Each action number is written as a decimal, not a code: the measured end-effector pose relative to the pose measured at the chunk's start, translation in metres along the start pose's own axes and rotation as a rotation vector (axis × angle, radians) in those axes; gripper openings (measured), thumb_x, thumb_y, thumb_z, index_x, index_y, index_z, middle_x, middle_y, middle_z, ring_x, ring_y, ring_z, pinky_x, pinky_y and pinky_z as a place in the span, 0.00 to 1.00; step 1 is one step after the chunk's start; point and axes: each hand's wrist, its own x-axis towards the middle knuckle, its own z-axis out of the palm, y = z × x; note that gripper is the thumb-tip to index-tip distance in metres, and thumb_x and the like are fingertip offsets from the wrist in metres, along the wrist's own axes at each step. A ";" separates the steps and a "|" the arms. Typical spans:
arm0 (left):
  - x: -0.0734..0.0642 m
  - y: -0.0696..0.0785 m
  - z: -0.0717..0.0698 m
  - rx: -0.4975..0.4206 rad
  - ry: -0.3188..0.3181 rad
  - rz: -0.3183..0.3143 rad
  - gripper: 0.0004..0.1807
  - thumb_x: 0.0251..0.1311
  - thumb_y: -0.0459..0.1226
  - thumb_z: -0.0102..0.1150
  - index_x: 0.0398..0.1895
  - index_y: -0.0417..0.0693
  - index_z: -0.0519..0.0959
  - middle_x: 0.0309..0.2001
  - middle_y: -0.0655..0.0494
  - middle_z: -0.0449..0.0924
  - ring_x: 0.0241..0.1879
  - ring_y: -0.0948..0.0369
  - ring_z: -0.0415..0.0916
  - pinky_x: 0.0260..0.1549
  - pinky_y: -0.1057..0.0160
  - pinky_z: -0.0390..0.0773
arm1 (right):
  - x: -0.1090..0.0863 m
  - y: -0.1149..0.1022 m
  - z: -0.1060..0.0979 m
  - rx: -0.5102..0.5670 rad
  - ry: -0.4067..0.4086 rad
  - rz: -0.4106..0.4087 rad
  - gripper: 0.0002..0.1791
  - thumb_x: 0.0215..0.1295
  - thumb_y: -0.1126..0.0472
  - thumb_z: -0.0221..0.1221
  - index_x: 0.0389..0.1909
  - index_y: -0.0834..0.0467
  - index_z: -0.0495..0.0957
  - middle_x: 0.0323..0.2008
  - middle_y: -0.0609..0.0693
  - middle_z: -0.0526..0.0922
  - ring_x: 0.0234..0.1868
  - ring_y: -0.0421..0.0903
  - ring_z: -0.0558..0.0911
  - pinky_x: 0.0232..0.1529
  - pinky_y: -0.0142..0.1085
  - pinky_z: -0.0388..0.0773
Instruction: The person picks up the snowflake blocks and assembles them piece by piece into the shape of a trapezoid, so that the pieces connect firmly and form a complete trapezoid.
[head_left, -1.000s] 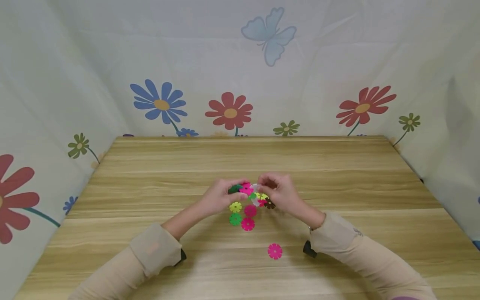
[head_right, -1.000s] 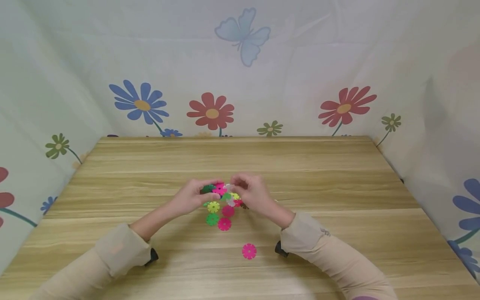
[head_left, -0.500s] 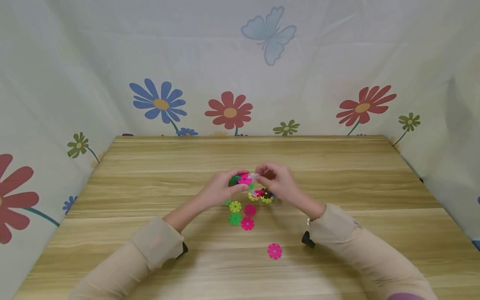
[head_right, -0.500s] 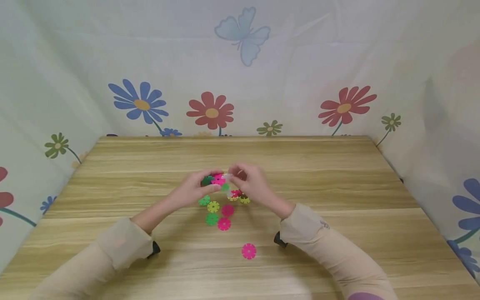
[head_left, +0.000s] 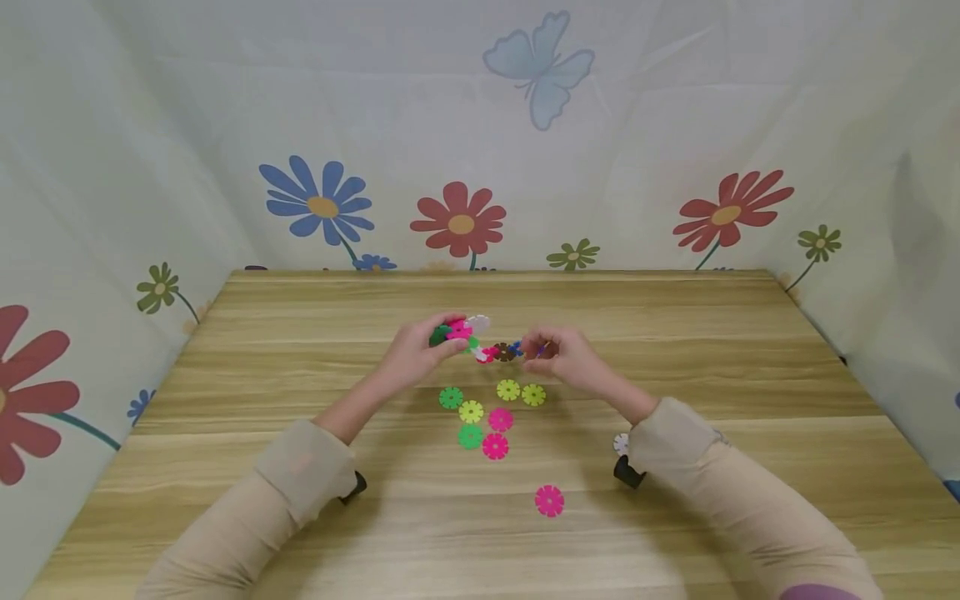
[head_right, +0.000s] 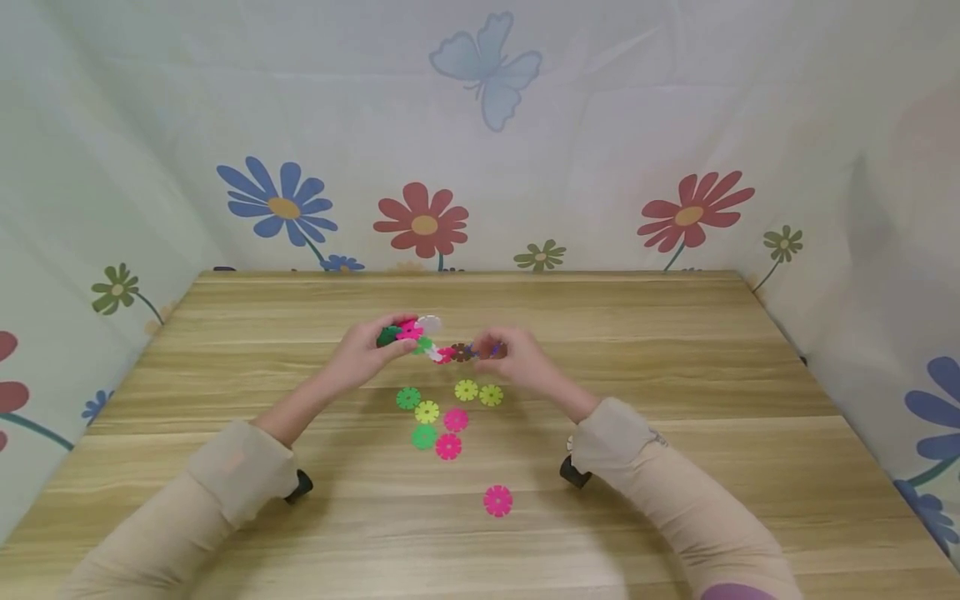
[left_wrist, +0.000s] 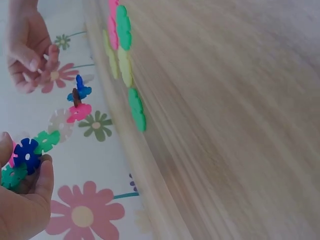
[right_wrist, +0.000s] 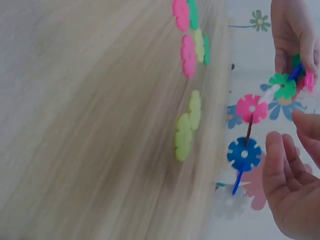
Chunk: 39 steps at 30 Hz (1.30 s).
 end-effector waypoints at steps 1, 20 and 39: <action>0.000 -0.003 -0.001 -0.001 -0.003 -0.001 0.26 0.55 0.43 0.56 0.57 0.45 0.69 0.44 0.48 0.76 0.32 0.58 0.68 0.27 0.67 0.69 | 0.000 0.003 -0.001 0.017 -0.035 0.026 0.10 0.50 0.73 0.59 0.35 0.70 0.74 0.30 0.60 0.77 0.26 0.44 0.73 0.25 0.31 0.74; 0.003 -0.027 -0.008 -0.043 -0.070 -0.031 0.25 0.56 0.41 0.56 0.57 0.44 0.68 0.53 0.48 0.72 0.48 0.54 0.70 0.51 0.54 0.70 | 0.008 0.046 0.002 -0.117 -0.307 0.230 0.13 0.49 0.69 0.61 0.37 0.66 0.74 0.23 0.50 0.71 0.18 0.41 0.70 0.19 0.31 0.71; 0.000 -0.031 -0.007 -0.031 -0.105 -0.034 0.24 0.56 0.41 0.55 0.56 0.44 0.69 0.54 0.47 0.72 0.55 0.51 0.67 0.55 0.51 0.65 | 0.004 0.044 0.005 -0.235 -0.293 0.186 0.12 0.45 0.70 0.64 0.29 0.63 0.69 0.23 0.50 0.68 0.19 0.40 0.67 0.15 0.27 0.67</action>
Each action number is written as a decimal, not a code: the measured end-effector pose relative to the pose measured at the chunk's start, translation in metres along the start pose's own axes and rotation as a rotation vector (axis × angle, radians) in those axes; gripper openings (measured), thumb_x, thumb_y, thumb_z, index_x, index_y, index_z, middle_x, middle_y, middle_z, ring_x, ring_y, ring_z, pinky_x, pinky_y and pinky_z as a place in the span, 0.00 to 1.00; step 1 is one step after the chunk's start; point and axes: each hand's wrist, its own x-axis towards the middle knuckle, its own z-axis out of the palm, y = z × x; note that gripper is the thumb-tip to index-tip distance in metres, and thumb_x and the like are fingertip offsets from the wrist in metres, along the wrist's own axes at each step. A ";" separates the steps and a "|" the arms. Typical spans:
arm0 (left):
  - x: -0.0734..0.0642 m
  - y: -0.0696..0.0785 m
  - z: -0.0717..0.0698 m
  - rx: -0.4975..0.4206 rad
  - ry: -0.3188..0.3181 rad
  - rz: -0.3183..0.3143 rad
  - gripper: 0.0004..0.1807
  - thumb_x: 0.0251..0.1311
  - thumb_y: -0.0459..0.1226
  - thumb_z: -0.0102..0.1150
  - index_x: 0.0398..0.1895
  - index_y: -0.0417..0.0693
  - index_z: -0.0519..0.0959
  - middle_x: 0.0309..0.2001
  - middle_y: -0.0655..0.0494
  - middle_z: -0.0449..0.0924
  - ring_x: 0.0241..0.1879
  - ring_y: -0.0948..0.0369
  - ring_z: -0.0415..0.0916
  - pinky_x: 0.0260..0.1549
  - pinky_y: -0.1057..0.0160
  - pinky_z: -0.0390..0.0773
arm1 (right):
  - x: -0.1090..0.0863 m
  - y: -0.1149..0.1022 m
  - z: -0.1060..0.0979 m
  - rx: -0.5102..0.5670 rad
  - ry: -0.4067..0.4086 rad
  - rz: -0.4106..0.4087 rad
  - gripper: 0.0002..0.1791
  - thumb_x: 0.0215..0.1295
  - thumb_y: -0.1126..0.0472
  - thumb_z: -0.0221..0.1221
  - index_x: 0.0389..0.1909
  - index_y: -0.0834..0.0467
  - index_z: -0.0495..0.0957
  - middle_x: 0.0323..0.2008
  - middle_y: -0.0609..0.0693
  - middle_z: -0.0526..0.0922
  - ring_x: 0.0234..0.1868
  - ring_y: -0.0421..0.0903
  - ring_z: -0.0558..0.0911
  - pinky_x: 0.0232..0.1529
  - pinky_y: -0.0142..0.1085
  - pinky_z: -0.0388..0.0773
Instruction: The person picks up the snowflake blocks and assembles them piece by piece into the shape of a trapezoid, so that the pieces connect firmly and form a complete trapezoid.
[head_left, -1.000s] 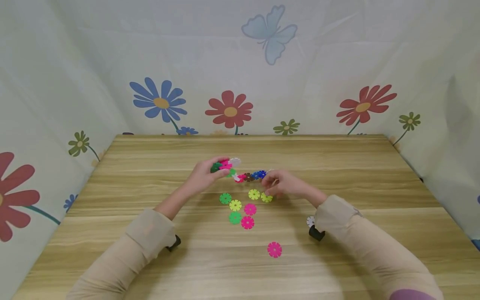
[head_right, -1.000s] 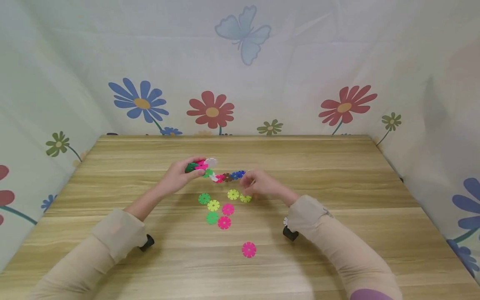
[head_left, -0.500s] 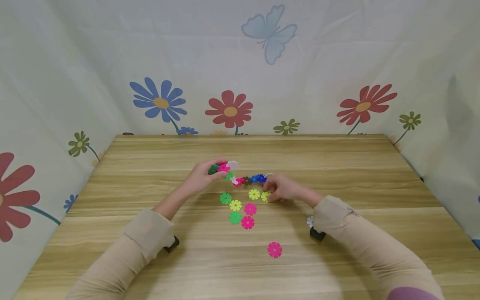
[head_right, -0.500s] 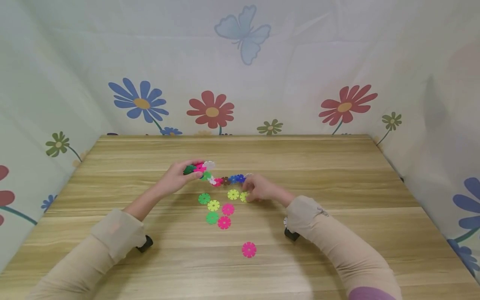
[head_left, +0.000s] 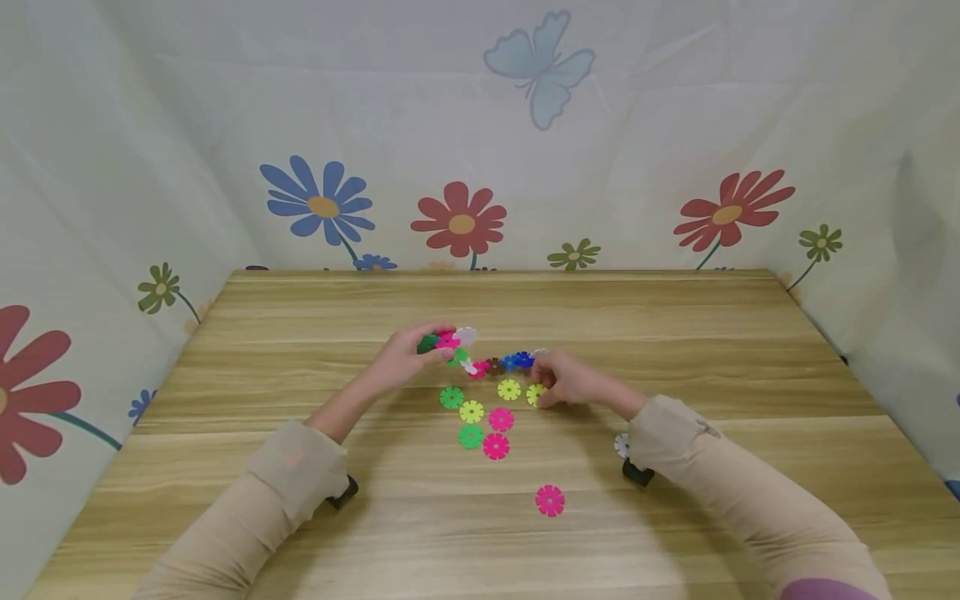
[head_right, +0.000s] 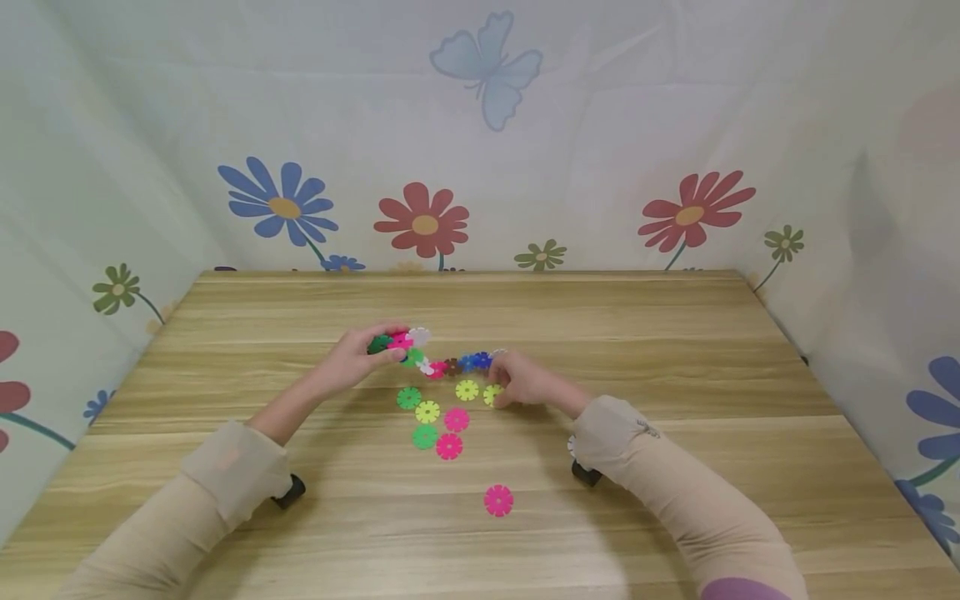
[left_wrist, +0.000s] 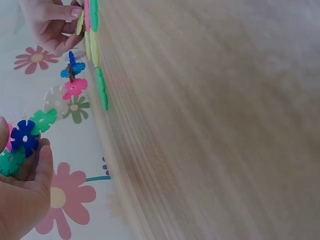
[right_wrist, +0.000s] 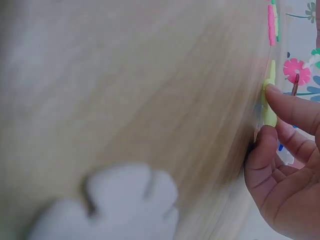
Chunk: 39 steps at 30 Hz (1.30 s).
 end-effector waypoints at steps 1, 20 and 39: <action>0.000 0.000 0.000 -0.003 -0.005 0.000 0.24 0.56 0.41 0.55 0.56 0.44 0.69 0.54 0.47 0.72 0.54 0.52 0.67 0.55 0.51 0.66 | 0.000 0.000 0.000 0.005 0.001 0.005 0.13 0.45 0.71 0.63 0.29 0.62 0.69 0.24 0.50 0.68 0.19 0.41 0.67 0.15 0.28 0.68; -0.007 0.004 0.014 -0.005 -0.103 -0.040 0.24 0.57 0.43 0.55 0.57 0.49 0.68 0.57 0.50 0.69 0.57 0.52 0.63 0.56 0.51 0.65 | -0.020 0.011 -0.014 0.237 -0.013 0.031 0.09 0.49 0.77 0.53 0.33 0.68 0.69 0.25 0.54 0.71 0.23 0.46 0.77 0.25 0.37 0.77; -0.010 0.026 0.022 0.008 -0.099 0.042 0.24 0.56 0.43 0.55 0.57 0.50 0.68 0.53 0.54 0.72 0.51 0.57 0.69 0.51 0.55 0.70 | -0.031 -0.013 -0.032 0.435 0.101 -0.048 0.10 0.55 0.74 0.53 0.38 0.73 0.69 0.27 0.52 0.73 0.26 0.41 0.78 0.31 0.39 0.79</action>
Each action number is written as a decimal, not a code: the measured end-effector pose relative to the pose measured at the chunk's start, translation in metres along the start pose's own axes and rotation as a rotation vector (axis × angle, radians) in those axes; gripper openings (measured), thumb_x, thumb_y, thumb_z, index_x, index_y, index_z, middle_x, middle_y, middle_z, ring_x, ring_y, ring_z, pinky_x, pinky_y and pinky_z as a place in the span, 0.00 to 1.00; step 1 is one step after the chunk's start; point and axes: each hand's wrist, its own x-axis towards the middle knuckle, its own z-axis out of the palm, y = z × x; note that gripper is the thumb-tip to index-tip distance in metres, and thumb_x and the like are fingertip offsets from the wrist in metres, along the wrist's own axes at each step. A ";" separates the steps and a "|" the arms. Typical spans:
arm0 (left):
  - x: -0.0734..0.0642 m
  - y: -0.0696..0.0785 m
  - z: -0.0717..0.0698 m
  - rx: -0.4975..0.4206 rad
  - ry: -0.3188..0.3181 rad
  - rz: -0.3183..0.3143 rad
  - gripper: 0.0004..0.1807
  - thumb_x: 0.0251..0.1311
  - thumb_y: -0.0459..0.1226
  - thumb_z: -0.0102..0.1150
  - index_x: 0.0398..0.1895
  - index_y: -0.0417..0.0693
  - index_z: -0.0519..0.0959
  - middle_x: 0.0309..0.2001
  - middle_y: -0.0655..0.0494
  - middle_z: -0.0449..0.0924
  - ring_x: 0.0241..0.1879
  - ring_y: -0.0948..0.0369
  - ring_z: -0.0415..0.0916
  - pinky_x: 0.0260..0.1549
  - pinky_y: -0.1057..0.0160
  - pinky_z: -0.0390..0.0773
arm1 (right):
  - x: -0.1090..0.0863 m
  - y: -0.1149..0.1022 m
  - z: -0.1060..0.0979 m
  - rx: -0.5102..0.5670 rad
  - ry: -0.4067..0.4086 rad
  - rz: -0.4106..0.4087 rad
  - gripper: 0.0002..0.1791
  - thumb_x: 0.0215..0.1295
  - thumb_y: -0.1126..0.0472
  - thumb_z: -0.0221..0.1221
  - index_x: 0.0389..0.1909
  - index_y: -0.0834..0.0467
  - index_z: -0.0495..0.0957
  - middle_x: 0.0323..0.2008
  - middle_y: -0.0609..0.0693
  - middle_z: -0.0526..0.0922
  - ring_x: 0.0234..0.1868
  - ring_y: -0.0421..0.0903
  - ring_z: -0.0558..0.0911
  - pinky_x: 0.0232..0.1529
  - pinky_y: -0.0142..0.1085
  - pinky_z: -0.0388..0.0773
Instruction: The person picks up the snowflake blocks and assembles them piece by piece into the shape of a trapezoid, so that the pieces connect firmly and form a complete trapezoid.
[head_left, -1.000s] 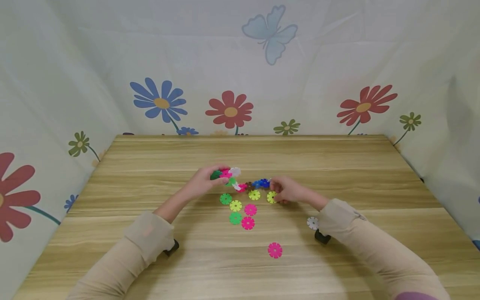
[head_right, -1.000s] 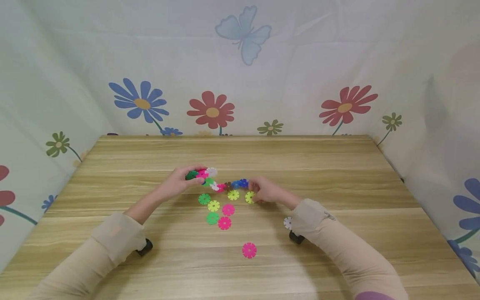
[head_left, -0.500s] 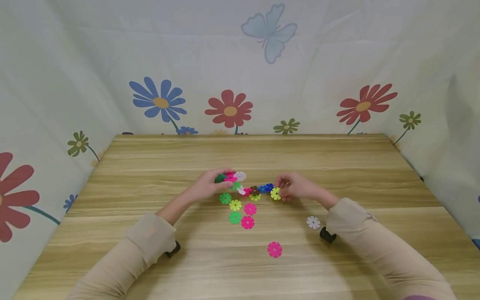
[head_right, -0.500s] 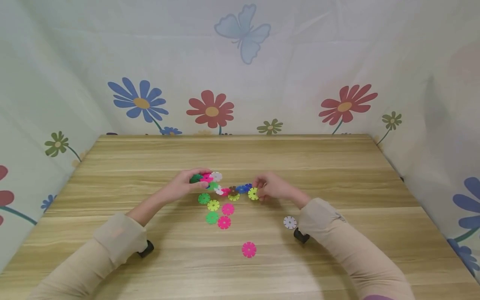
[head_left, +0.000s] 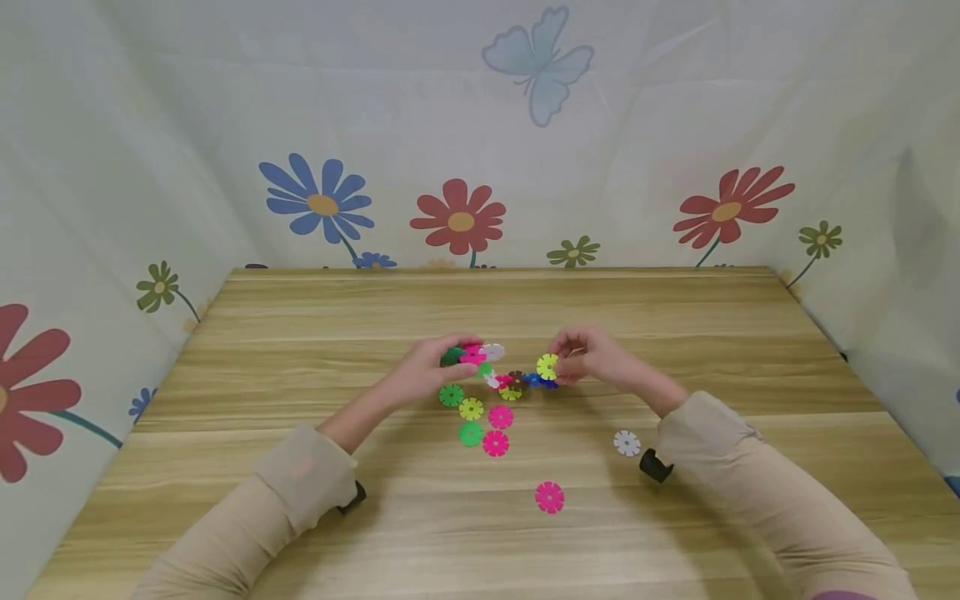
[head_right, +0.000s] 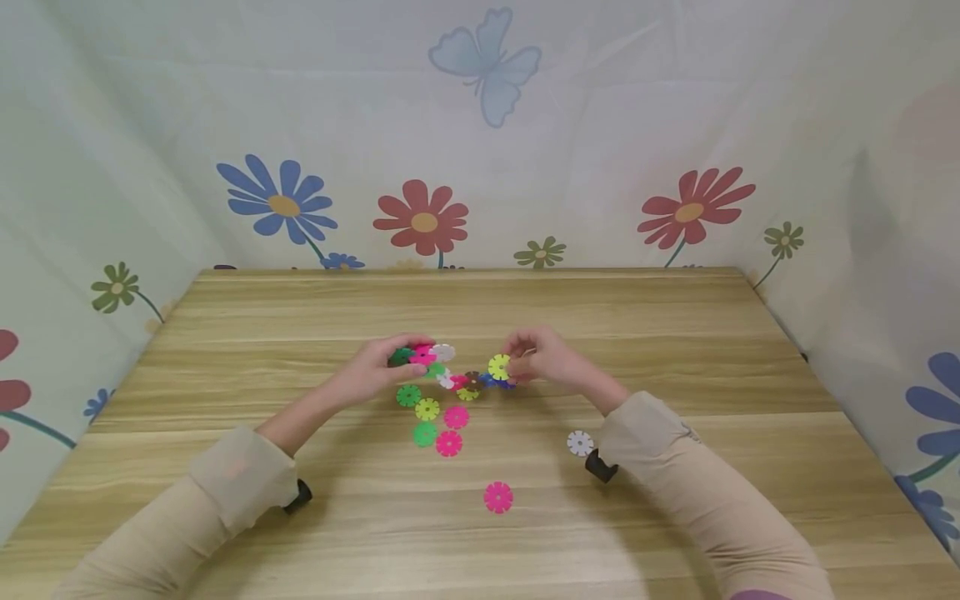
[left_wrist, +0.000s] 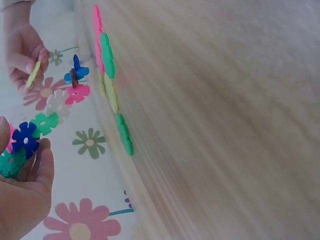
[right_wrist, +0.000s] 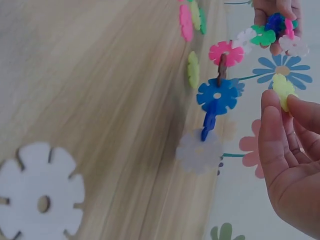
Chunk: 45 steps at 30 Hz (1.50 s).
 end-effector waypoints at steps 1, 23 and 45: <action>0.000 0.001 0.001 0.005 0.001 0.011 0.24 0.56 0.43 0.55 0.57 0.50 0.68 0.53 0.54 0.73 0.52 0.57 0.69 0.51 0.56 0.70 | 0.000 -0.001 0.000 0.015 0.005 0.001 0.10 0.55 0.73 0.53 0.39 0.73 0.68 0.28 0.52 0.73 0.26 0.41 0.78 0.31 0.37 0.79; -0.007 0.017 0.016 0.088 0.019 0.153 0.24 0.55 0.39 0.57 0.56 0.47 0.69 0.53 0.53 0.74 0.52 0.59 0.71 0.50 0.58 0.72 | -0.007 -0.024 0.017 0.212 0.041 0.064 0.14 0.57 0.72 0.52 0.43 0.75 0.68 0.26 0.51 0.75 0.24 0.43 0.80 0.27 0.32 0.78; -0.013 0.028 0.019 0.241 0.022 0.283 0.24 0.54 0.39 0.57 0.55 0.42 0.71 0.51 0.49 0.76 0.50 0.58 0.74 0.47 0.62 0.74 | -0.012 -0.025 0.027 0.291 0.037 0.090 0.14 0.55 0.74 0.53 0.42 0.78 0.69 0.23 0.50 0.77 0.20 0.41 0.79 0.24 0.30 0.78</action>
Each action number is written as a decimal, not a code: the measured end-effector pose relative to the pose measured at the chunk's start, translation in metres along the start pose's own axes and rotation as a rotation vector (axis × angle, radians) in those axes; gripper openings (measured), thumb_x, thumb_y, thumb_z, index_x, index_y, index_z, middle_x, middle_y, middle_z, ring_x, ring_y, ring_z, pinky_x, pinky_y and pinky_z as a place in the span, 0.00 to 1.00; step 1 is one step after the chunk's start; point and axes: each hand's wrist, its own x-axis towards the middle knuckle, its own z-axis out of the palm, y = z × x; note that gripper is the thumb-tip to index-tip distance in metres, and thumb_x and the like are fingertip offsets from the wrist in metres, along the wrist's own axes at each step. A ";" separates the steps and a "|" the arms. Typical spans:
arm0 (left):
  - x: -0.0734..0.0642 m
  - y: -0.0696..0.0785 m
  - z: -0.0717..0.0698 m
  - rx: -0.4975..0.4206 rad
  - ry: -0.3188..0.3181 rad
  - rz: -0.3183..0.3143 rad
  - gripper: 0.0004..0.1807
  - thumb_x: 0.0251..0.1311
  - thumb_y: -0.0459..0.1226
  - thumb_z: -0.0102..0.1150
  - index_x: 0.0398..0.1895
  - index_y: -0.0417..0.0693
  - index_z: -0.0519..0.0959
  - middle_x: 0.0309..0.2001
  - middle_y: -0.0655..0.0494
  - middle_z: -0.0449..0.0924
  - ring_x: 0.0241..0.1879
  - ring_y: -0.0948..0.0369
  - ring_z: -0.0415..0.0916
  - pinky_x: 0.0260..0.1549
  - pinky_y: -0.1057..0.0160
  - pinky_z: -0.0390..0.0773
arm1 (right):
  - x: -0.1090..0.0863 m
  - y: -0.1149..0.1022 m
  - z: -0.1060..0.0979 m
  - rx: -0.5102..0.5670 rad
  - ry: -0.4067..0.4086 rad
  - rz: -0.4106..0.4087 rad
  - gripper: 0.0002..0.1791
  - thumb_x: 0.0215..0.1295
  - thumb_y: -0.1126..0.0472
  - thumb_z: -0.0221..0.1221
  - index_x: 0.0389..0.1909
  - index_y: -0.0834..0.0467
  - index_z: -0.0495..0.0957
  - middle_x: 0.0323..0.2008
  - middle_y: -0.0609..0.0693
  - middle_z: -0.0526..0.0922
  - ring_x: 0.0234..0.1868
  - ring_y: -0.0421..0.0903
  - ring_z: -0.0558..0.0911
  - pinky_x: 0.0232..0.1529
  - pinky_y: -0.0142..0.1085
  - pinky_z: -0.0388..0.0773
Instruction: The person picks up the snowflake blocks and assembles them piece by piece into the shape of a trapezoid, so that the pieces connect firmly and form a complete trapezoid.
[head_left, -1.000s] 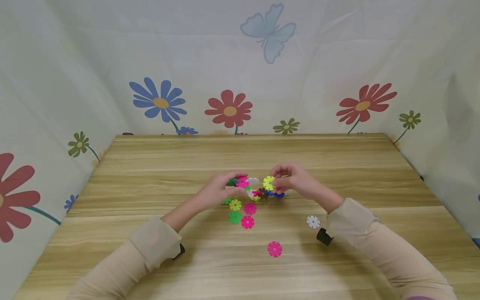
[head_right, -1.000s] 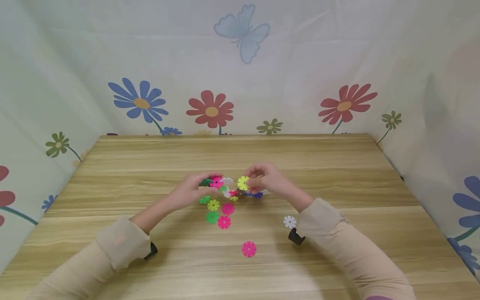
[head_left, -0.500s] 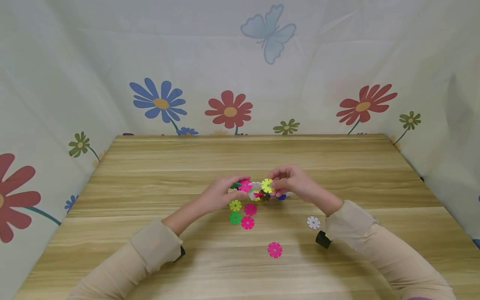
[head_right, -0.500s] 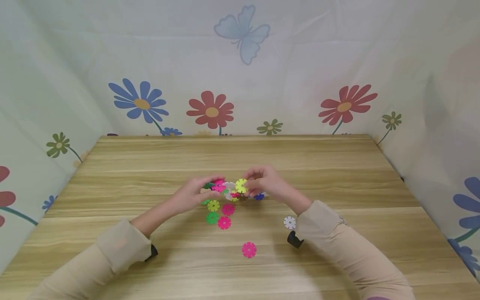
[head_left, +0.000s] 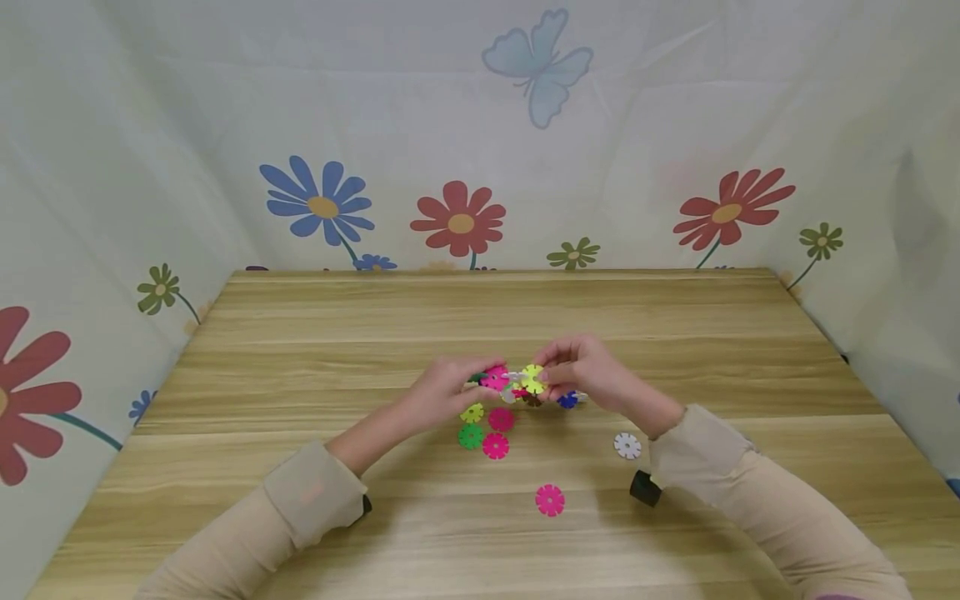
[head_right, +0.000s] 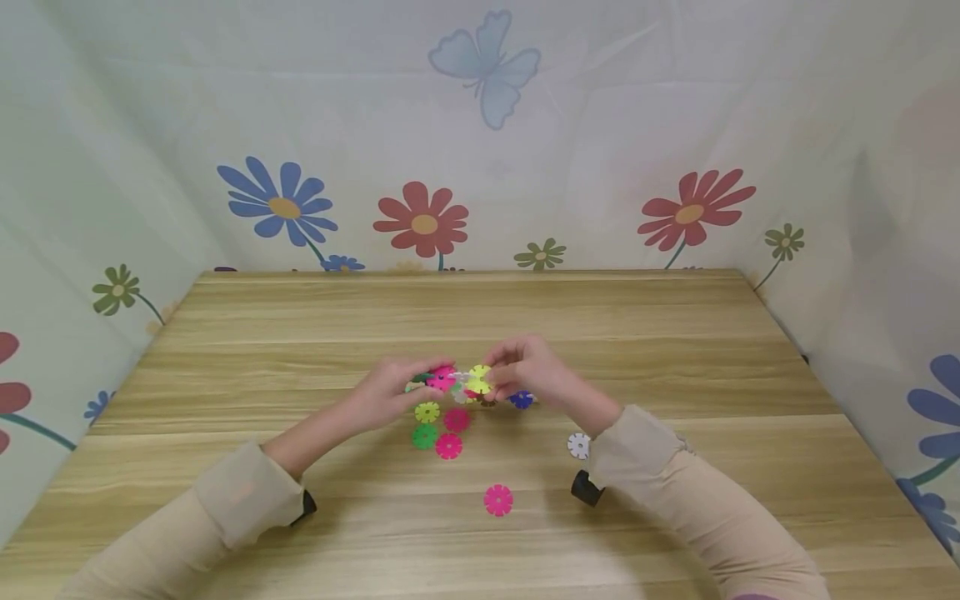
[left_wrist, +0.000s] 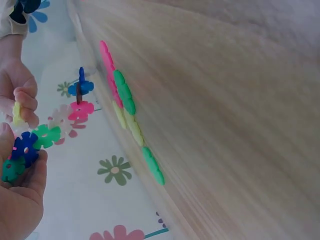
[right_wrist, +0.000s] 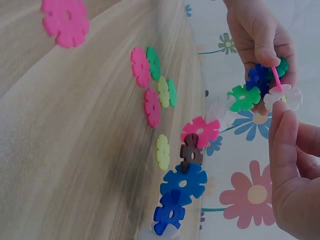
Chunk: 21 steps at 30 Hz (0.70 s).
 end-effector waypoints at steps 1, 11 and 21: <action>0.000 0.001 0.000 0.015 -0.001 0.009 0.24 0.54 0.39 0.57 0.55 0.41 0.71 0.50 0.49 0.76 0.50 0.58 0.74 0.47 0.62 0.74 | 0.000 0.000 0.001 0.002 0.003 0.000 0.14 0.55 0.74 0.53 0.42 0.78 0.69 0.23 0.50 0.77 0.20 0.41 0.79 0.23 0.30 0.78; 0.005 0.004 -0.002 0.098 0.068 -0.011 0.24 0.50 0.40 0.61 0.52 0.44 0.73 0.47 0.52 0.78 0.45 0.60 0.76 0.44 0.64 0.76 | 0.002 -0.004 0.003 0.016 0.044 0.009 0.15 0.59 0.72 0.51 0.45 0.77 0.67 0.25 0.49 0.76 0.23 0.40 0.80 0.26 0.28 0.77; 0.008 0.005 0.000 0.103 0.094 0.009 0.17 0.53 0.38 0.59 0.48 0.45 0.76 0.46 0.53 0.79 0.44 0.62 0.77 0.41 0.67 0.76 | 0.007 -0.012 0.011 -0.025 0.063 -0.026 0.15 0.59 0.71 0.51 0.46 0.75 0.68 0.27 0.48 0.78 0.23 0.40 0.79 0.27 0.29 0.78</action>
